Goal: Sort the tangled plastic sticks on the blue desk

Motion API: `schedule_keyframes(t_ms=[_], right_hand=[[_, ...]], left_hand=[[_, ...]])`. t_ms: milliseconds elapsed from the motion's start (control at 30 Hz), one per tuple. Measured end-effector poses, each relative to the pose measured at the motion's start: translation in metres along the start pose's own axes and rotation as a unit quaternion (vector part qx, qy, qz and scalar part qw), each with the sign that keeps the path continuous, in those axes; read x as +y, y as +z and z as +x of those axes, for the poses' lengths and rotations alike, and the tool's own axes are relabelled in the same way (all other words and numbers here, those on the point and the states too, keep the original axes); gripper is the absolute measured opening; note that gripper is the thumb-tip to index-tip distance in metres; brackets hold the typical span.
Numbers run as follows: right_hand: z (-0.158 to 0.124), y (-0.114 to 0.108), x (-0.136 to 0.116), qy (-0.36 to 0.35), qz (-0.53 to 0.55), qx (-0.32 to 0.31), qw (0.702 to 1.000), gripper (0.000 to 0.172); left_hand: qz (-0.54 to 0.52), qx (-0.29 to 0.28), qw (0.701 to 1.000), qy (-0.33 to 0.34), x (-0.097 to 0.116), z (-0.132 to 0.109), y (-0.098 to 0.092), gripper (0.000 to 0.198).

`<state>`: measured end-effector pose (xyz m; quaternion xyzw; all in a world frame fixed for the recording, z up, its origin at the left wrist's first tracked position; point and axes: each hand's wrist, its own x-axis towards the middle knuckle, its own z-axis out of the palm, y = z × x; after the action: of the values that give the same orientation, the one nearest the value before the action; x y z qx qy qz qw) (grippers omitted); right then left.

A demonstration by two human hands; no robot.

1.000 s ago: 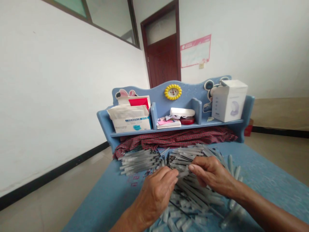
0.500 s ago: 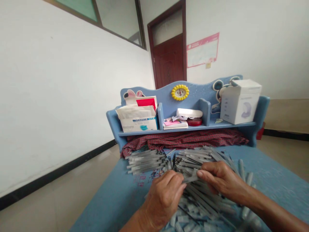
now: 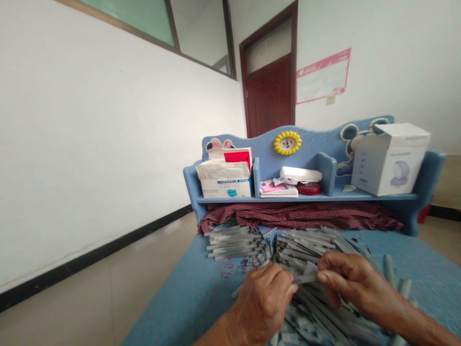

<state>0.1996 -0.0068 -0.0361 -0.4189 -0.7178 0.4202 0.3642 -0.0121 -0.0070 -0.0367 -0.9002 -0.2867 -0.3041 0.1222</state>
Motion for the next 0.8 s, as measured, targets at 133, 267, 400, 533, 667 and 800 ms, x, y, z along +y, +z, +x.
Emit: schedule_keyframes(t_ms=[133, 267, 400, 533, 667, 800], right_hand=[[0.002, -0.001, 0.001, -0.003, 0.061, -0.018, 0.998, 0.031], [0.004, -0.002, -0.002, -0.001, 0.054, -0.019, 0.998, 0.031], [0.003, -0.004, -0.002, -0.007, -0.032, -0.009, 0.999, 0.032], [0.002, -0.005, -0.001, -0.031, -0.070, -0.017, 0.997, 0.039], [0.003, -0.008, -0.004, -0.033, -0.044, -0.030, 0.998, 0.034], [0.004, -0.012, -0.009, -0.031, -0.017, -0.043, 0.998, 0.034]], left_hand=[[0.011, -0.009, 1.000, -0.002, 0.000, -0.001, 0.000, 0.011], [0.017, -0.011, 1.000, 0.015, -0.004, -0.001, 0.002, 0.011], [0.020, -0.008, 0.999, 0.031, -0.008, 0.000, 0.004, 0.012], [0.018, 0.000, 1.000, 0.024, -0.009, 0.000, 0.005, 0.010], [0.000, -0.002, 1.000, 0.030, -0.009, 0.001, 0.005, 0.013], [-0.048, -0.011, 0.998, 0.031, -0.011, 0.002, 0.007, 0.016]])
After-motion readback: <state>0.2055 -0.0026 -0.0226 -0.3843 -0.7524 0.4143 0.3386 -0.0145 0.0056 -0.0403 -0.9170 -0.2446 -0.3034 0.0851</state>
